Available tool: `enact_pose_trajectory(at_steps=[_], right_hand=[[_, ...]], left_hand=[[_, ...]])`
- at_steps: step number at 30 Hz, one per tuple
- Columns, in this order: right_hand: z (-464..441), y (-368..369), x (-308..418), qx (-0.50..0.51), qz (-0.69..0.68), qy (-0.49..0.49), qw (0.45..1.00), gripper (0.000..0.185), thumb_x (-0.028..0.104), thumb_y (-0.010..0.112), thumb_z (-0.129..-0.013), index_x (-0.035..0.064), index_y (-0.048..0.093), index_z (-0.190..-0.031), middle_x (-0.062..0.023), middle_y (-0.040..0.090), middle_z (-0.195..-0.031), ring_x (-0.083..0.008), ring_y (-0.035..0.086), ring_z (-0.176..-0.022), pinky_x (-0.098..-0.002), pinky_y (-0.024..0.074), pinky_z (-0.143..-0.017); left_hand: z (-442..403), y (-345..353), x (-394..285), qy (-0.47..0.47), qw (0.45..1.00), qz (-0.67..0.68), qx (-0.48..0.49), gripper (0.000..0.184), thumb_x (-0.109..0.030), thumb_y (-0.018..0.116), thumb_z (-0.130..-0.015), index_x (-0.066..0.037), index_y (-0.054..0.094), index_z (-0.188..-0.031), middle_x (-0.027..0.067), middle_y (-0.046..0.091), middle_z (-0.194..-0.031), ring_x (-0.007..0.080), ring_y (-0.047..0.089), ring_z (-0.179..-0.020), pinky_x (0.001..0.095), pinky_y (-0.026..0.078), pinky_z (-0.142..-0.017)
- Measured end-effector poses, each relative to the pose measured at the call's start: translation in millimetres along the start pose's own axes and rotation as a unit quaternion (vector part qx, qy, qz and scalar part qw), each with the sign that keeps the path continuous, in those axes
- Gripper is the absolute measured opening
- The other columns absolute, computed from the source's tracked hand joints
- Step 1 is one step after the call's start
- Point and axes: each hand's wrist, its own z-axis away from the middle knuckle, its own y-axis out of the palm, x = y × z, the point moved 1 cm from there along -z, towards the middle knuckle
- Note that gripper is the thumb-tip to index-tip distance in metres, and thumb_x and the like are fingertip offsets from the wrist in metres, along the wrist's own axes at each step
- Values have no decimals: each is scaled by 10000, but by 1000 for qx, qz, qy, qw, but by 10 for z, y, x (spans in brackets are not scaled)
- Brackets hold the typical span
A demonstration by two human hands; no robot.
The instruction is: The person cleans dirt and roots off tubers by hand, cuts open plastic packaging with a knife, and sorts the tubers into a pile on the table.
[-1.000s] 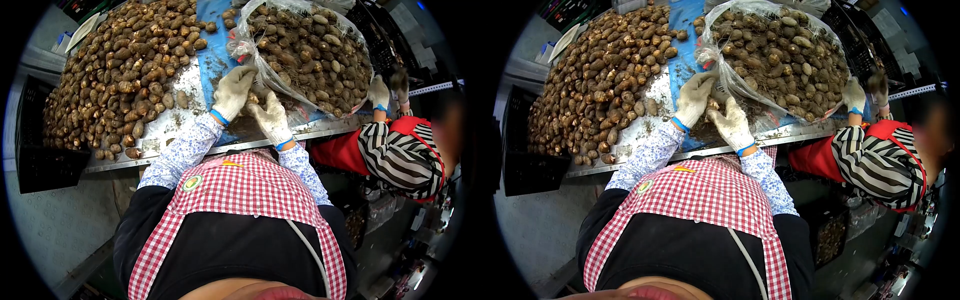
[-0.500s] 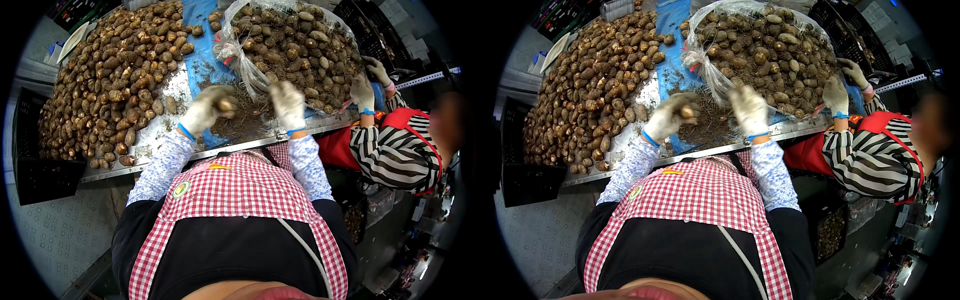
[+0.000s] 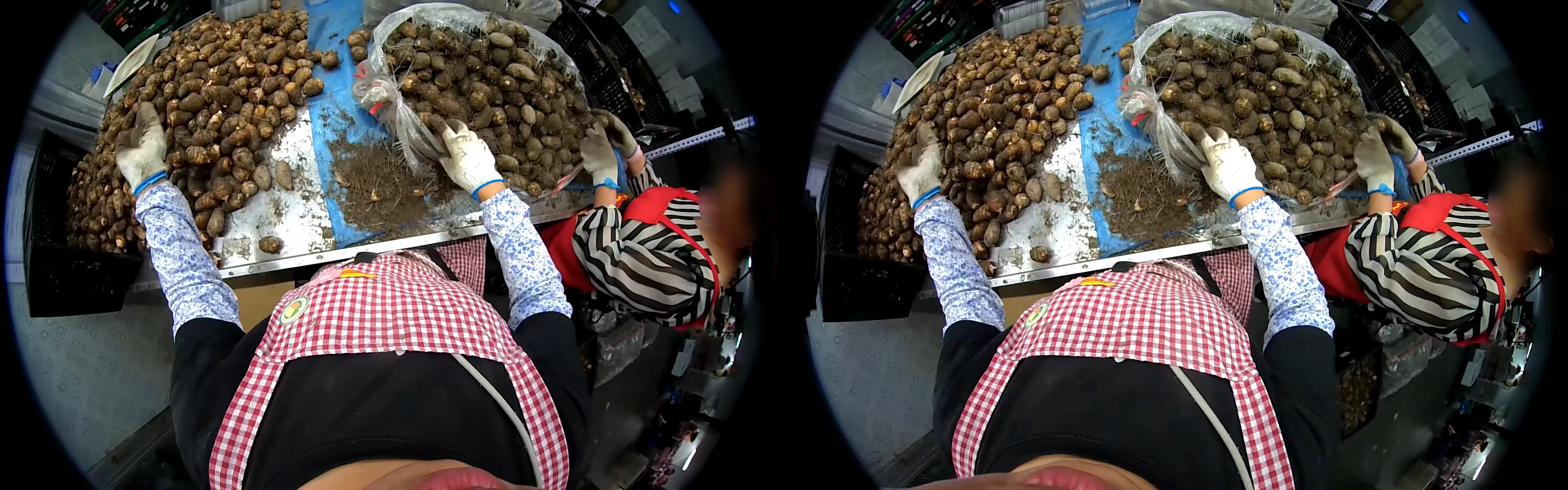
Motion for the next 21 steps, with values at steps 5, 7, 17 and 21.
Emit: enact_pose_trajectory(at_steps=[5,7,17,21], right_hand=[[22,103,-163,-33,-183,178,966,619,234,764,-785,113,509,-1335,-227,572,-1267,-362,560,-1190,-413,471,-1000],[26,-67,-91,-36,-226,133,964,559,255,748,-798,95,537,-1291,-228,575,-1263,-366,566,-1178,-422,472,-991],[-27,-78,42,-261,-474,201,816,371,64,720,-818,26,567,-1155,-169,624,-1142,-248,612,-1066,-341,531,-922],[11,-194,348,-188,-430,148,871,422,89,747,-786,41,587,-1174,-132,634,-1088,-228,611,-1030,-313,525,-934]], left_hand=[[822,7,1195,-124,953,-275,-20,264,-243,472,-1013,-3,556,-1085,171,613,-915,241,640,-847,349,596,-683],[824,-432,1711,-252,942,-207,-77,340,-224,476,-1007,36,573,-1205,220,647,-1068,295,671,-925,342,616,-788],[1933,-597,3116,-352,729,-529,254,416,-278,476,-1028,-16,436,-1348,123,625,-1071,188,652,-811,300,582,-686],[1996,-648,3183,-398,708,-505,292,447,-365,461,-1018,-79,450,-1361,69,588,-1010,113,572,-687,246,531,-550]])
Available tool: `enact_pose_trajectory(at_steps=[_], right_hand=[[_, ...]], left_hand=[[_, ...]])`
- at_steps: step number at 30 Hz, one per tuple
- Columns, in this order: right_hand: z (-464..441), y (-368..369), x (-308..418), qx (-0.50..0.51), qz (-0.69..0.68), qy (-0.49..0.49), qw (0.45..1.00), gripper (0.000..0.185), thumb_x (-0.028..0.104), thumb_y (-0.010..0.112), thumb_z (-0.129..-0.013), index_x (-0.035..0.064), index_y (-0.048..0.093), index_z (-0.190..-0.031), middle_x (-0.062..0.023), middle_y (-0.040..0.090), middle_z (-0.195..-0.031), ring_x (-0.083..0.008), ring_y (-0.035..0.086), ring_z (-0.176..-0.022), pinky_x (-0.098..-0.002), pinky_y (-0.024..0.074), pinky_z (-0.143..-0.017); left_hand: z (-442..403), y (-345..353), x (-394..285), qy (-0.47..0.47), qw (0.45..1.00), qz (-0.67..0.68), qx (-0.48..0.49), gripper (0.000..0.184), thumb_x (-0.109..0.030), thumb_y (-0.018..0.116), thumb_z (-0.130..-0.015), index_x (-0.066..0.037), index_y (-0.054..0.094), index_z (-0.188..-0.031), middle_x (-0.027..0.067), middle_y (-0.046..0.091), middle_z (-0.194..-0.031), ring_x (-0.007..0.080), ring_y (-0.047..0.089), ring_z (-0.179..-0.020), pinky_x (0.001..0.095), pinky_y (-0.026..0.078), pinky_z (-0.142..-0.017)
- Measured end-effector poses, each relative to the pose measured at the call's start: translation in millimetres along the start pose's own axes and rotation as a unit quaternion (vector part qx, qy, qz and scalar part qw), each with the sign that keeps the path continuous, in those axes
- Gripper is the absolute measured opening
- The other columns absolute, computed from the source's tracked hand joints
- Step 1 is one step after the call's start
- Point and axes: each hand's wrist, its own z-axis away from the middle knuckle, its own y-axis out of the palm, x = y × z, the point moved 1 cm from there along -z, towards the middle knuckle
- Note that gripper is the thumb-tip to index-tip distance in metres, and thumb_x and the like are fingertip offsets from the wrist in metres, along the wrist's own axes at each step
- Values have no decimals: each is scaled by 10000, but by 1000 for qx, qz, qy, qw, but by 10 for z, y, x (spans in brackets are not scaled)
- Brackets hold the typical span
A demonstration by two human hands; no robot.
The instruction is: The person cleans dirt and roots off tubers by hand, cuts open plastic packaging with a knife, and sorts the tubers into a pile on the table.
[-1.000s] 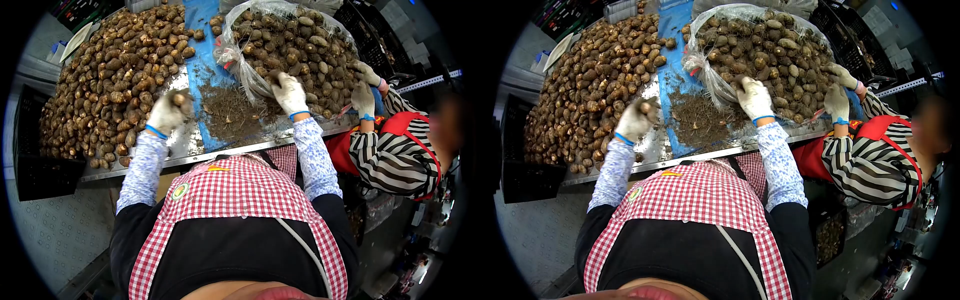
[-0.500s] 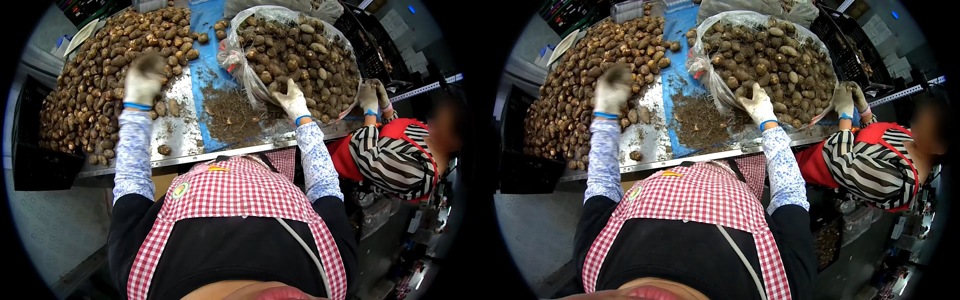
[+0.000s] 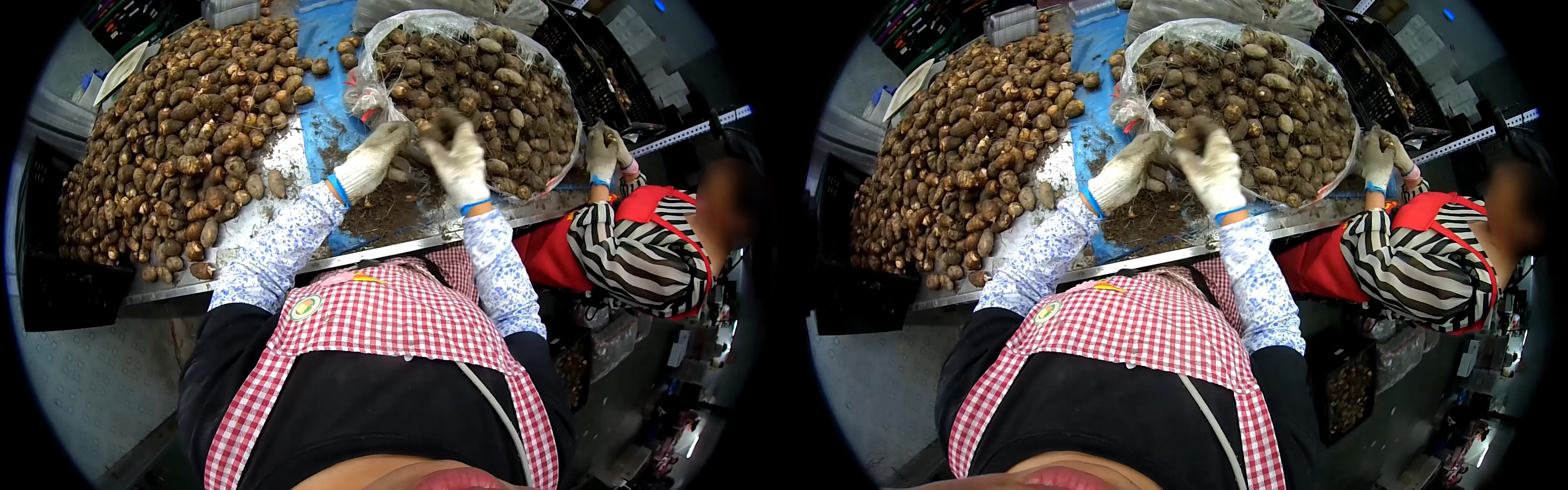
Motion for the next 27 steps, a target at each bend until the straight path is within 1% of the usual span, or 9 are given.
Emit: enact_pose_trajectory(at_steps=[2,4,10,11,12,14,18,21,27], right_hand=[[204,128,50,-21,97,-219,971,427,142,767,-764,38,608,-1146,-148,635,-1055,-305,631,-939,-378,543,-801],[225,221,-12,-60,86,-338,935,366,161,719,-807,30,615,-1133,-168,650,-956,-392,640,-811,-435,532,-717],[334,488,-135,0,-14,-76,997,337,280,451,-1006,3,616,-1104,-213,680,-966,-378,660,-909,-446,521,-795],[349,556,-238,-19,-38,-15,999,384,316,416,-1024,0,623,-1088,-212,680,-984,-369,659,-934,-440,517,-813],[308,607,-338,23,-126,-5,992,446,344,380,-1034,-38,601,-1097,-223,664,-1012,-363,638,-969,-431,489,-880],[247,703,-499,50,-184,12,982,473,333,360,-1041,-89,563,-1102,-255,639,-1038,-345,626,-982,-423,484,-906],[340,710,-287,-149,150,-225,951,334,236,456,-1001,-76,554,-1069,-276,649,-901,-324,671,-824,-423,542,-706],[464,584,101,-4,225,-173,959,292,226,537,-950,-43,558,-1063,-238,649,-722,-334,668,-653,-413,534,-560],[516,561,65,-19,128,-354,926,272,143,585,-895,35,612,-1143,-159,692,-814,-327,675,-666,-407,539,-593]], left_hand=[[79,89,-24,109,988,-112,11,390,-430,403,-1027,-96,556,-1159,31,594,-889,84,506,-505,215,375,-367],[-36,-14,163,-51,988,143,-1,365,-445,391,-1027,-119,555,-1010,5,576,-766,77,445,-423,222,294,-321],[288,131,95,-90,981,-13,-172,357,-363,329,-1036,-123,589,-1078,-45,480,-558,75,349,-341,249,237,-303],[323,59,48,-76,984,-120,-110,264,-235,412,-993,-23,562,-1040,91,580,-674,169,532,-476,306,457,-448],[182,-137,407,234,872,-382,-197,253,-191,447,-978,5,567,-1087,138,612,-752,206,588,-553,325,494,-512],[210,-252,688,360,804,-441,-172,279,-105,527,-947,69,567,-1162,243,649,-1010,303,682,-870,379,553,-729],[170,-369,684,266,806,-505,-159,232,-80,505,-957,66,562,-1128,185,621,-1019,230,644,-856,344,553,-692],[182,-362,302,23,989,-117,-88,196,-147,436,-999,-21,586,-1018,80,590,-860,165,588,-623,358,524,-475],[342,-343,16,-136,986,94,-2,271,-244,394,-1032,-90,615,-1066,-45,531,-665,28,404,-407,188,295,-333]])
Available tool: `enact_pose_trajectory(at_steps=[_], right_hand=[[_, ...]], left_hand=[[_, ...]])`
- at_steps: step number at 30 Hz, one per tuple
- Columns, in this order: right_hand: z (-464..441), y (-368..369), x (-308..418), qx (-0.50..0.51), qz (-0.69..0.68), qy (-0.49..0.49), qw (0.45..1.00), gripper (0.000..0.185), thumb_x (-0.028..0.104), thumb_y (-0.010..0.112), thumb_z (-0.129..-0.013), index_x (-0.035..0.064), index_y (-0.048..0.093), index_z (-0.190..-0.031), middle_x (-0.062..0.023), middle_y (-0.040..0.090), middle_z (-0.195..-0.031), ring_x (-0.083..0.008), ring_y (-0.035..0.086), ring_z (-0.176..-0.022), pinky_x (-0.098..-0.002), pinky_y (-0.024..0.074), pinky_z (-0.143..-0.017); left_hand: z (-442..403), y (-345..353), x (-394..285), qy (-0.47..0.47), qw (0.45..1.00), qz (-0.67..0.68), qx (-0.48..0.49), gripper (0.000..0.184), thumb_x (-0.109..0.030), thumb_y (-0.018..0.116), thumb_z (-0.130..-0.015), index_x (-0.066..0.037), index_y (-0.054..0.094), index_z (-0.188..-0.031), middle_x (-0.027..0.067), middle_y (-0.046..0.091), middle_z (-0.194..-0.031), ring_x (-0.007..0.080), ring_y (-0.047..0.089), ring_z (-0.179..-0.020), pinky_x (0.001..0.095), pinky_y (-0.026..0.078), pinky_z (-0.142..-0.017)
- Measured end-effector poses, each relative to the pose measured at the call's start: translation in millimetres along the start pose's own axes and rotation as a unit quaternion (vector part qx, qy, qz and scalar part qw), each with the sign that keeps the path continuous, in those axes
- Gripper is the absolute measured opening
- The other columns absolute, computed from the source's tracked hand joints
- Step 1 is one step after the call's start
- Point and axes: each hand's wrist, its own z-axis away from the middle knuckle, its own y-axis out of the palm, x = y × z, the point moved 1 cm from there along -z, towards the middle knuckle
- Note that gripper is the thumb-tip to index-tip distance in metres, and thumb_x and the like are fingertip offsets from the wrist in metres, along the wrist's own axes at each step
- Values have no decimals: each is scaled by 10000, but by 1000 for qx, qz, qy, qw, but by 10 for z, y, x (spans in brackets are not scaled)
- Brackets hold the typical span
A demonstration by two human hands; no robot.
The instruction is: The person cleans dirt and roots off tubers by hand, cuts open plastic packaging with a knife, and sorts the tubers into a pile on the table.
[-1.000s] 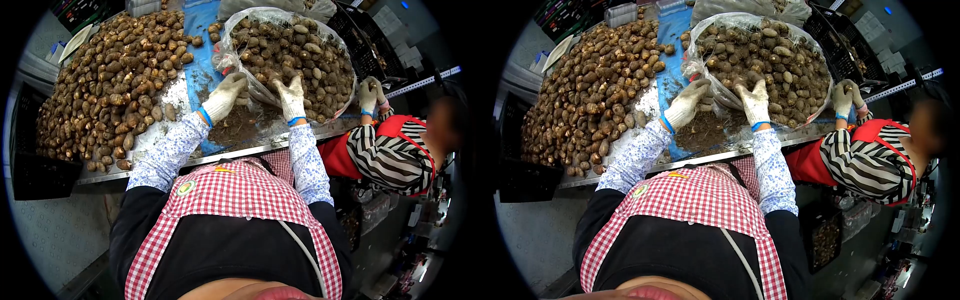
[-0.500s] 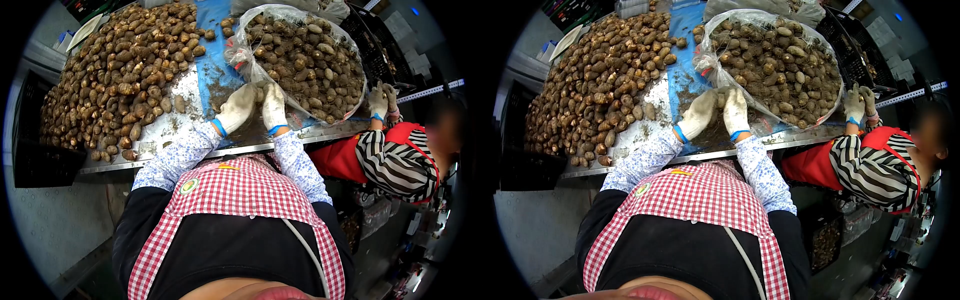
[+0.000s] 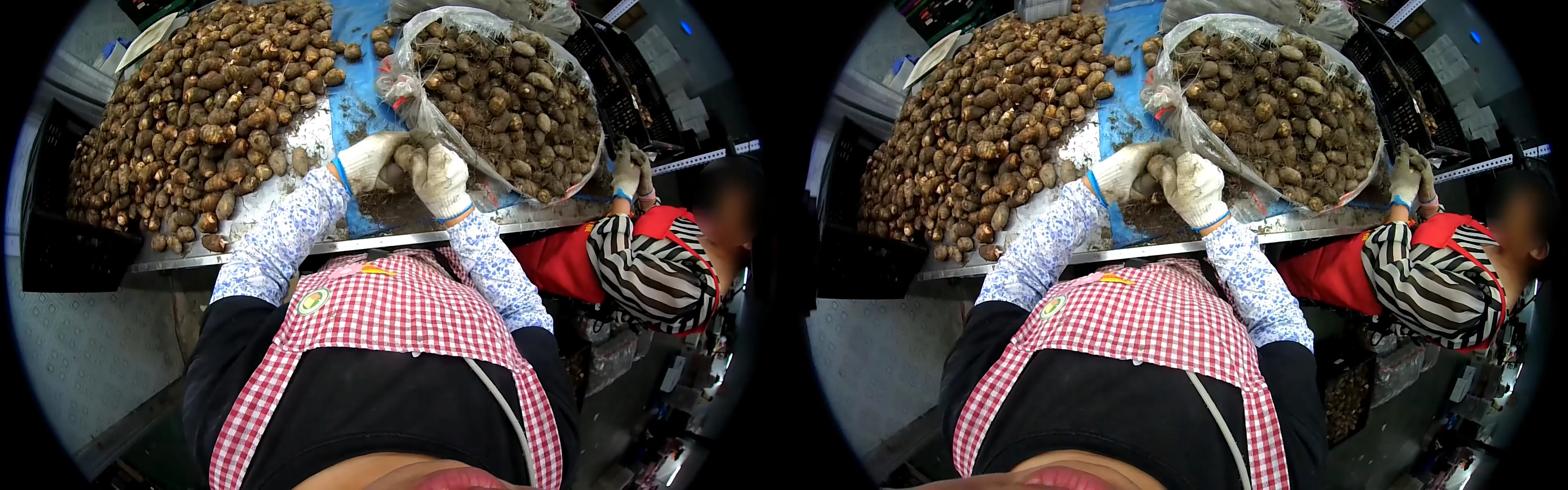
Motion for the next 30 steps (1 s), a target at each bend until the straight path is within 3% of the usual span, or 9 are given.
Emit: enact_pose_trajectory(at_steps=[5,8,9,16,18,21,26,28,30], right_hand=[[157,286,-224,-129,-143,134,972,231,278,583,-961,88,633,-1080,-131,655,-762,-276,618,-552,-393,486,-480],[225,215,-378,4,-630,512,584,263,345,520,-1011,104,622,-1041,-46,590,-668,-171,506,-461,-320,386,-399],[226,163,-310,13,-675,495,546,296,393,504,-1016,121,621,-1017,2,540,-627,-102,414,-439,-251,300,-387],[112,-99,-282,84,-440,513,732,380,436,441,-1027,101,619,-1038,-39,592,-656,-129,507,-451,-293,424,-395],[47,-179,-106,211,-324,412,826,431,423,424,-1027,32,585,-1104,-121,673,-896,-171,644,-637,-293,535,-537],[183,-65,-123,88,-128,123,980,346,312,441,-1030,12,574,-1142,-181,656,-996,-226,673,-845,-286,540,-732],[157,73,11,33,-382,263,885,269,140,491,-1012,-13,516,-1232,-145,651,-1105,-200,647,-993,-307,515,-853],[126,6,6,-9,-453,291,843,282,94,501,-999,0,516,-1265,-132,653,-1118,-177,640,-1003,-303,517,-859],[122,-104,-7,-7,-239,252,938,232,104,511,-995,3,564,-1197,-153,673,-1046,-227,673,-911,-314,532,-809]], left_hand=[[-96,-53,166,146,981,-116,-53,325,-284,407,-1035,-34,572,-1163,6,586,-759,54,440,-423,186,362,-361],[36,169,133,256,934,-187,-167,368,-301,430,-1029,-8,565,-1204,80,654,-967,111,581,-627,233,478,-486],[-36,114,180,280,913,-234,-181,371,-305,435,-1029,-4,566,-1200,87,652,-999,128,597,-716,248,500,-559],[-82,-36,262,284,883,-323,-189,276,-228,478,-1015,-16,584,-1156,99,651,-1006,191,627,-811,304,533,-749],[84,72,250,338,787,-482,-186,256,-201,468,-1016,-11,586,-1142,97,654,-990,187,630,-794,300,535,-745],[-15,-49,111,274,886,-347,-141,254,-177,461,-1018,13,579,-1140,105,670,-979,202,648,-820,300,549,-744],[132,117,86,186,976,52,-98,271,-169,464,-1005,29,575,-1154,128,690,-979,185,688,-821,291,600,-670],[88,139,103,200,975,8,-94,317,-174,453,-1005,23,557,-1231,119,692,-941,161,661,-669,278,587,-579],[150,180,57,129,984,-110,-46,336,-179,450,-1007,13,547,-1265,112,680,-959,154,639,-630,273,579,-567]])
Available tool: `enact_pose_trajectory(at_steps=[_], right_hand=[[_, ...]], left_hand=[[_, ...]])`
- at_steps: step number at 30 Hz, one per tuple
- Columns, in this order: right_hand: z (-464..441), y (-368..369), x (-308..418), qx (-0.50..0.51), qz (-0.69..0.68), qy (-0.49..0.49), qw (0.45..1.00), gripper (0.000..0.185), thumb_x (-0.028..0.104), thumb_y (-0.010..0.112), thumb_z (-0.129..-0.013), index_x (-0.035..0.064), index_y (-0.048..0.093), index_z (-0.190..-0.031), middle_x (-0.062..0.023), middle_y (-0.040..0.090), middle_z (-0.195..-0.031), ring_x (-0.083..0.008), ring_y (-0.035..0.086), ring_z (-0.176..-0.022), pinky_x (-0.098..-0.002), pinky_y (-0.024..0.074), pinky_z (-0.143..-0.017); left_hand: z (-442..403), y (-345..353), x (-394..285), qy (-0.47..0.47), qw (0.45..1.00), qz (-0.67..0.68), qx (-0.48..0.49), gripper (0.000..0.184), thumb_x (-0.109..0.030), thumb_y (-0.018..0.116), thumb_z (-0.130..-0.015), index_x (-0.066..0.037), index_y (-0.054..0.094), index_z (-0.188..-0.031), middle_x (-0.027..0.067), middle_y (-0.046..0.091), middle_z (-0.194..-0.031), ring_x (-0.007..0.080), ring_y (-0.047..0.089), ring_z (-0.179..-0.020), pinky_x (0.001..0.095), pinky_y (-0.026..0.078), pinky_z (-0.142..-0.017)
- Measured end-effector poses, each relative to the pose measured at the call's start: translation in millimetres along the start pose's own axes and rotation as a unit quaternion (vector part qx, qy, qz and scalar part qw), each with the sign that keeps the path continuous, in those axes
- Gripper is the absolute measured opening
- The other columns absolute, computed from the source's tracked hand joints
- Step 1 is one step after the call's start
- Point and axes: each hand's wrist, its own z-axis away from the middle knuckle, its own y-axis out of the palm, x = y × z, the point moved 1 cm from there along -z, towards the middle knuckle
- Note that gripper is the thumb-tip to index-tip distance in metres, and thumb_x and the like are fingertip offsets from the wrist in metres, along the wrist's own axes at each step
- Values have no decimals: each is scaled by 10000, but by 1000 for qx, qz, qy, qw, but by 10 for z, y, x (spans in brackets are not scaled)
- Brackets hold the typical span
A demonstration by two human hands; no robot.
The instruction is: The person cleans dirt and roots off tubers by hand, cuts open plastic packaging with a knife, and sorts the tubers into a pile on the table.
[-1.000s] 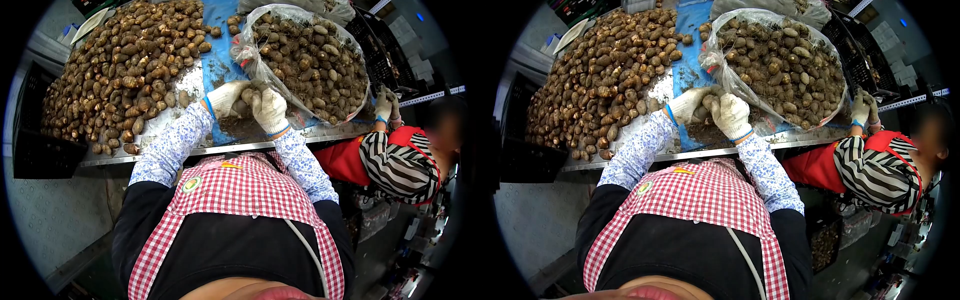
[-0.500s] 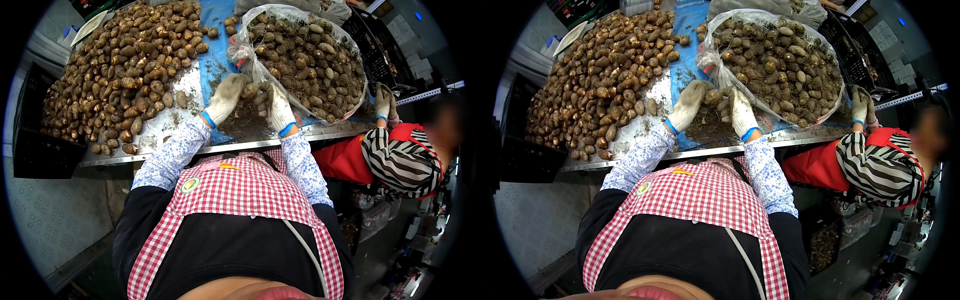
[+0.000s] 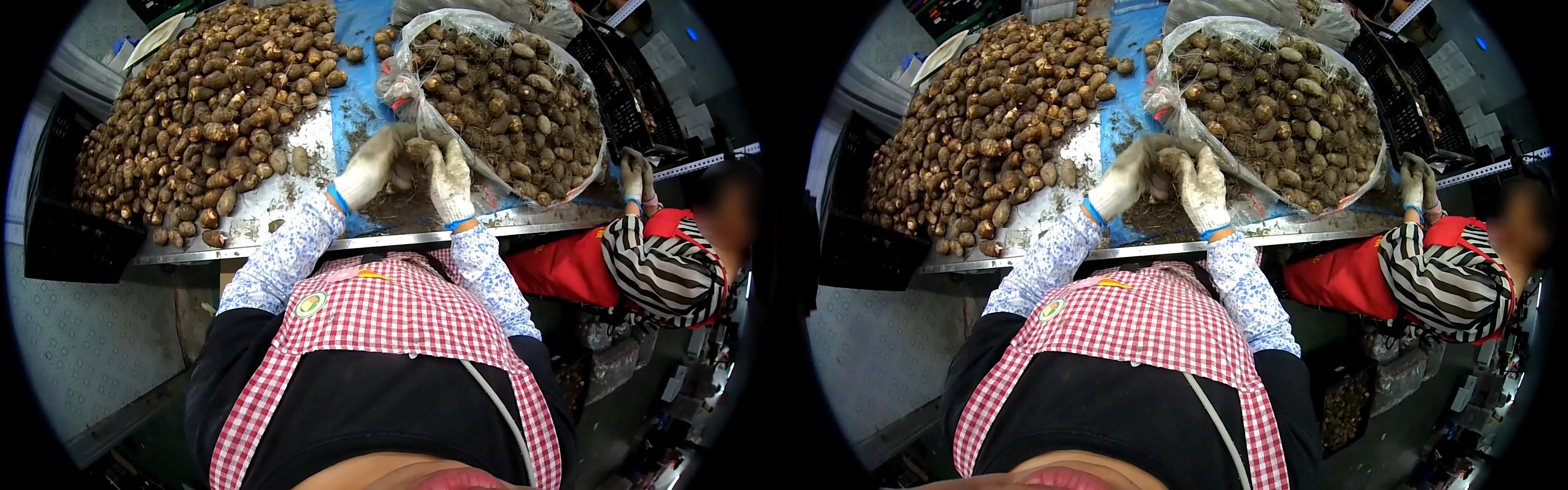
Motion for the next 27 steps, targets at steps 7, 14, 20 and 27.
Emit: enact_pose_trajectory(at_steps=[7,14,20,27], right_hand=[[-111,38,-262,-52,63,-4,997,226,190,512,-1000,-14,602,-1033,-186,662,-933,-319,638,-709,-390,505,-658],[-112,-12,-424,-56,-86,86,991,366,206,570,-964,-27,527,-1243,-174,641,-1058,-244,619,-933,-372,508,-828],[-79,-42,243,59,166,-128,976,472,112,745,-798,42,593,-1239,-156,638,-1000,-289,641,-950,-371,529,-820],[-52,-8,139,36,44,-102,993,229,79,667,-863,17,682,-1083,-138,683,-983,-255,668,-892,-338,527,-804]], left_hand=[[-86,106,400,331,894,-266,-143,317,-140,458,-996,24,508,-1262,101,627,-1055,109,602,-771,207,499,-581],[43,215,144,72,981,128,-128,416,-412,438,-1018,-42,611,-1100,25,582,-699,105,488,-482,229,367,-407],[-22,52,268,-80,966,245,-33,391,-452,414,-1031,-96,569,-988,-6,525,-675,96,390,-409,245,261,-348],[-8,15,273,-182,892,413,30,408,-429,370,-1033,-95,568,-907,23,512,-594,125,382,-362,248,265,-300]])
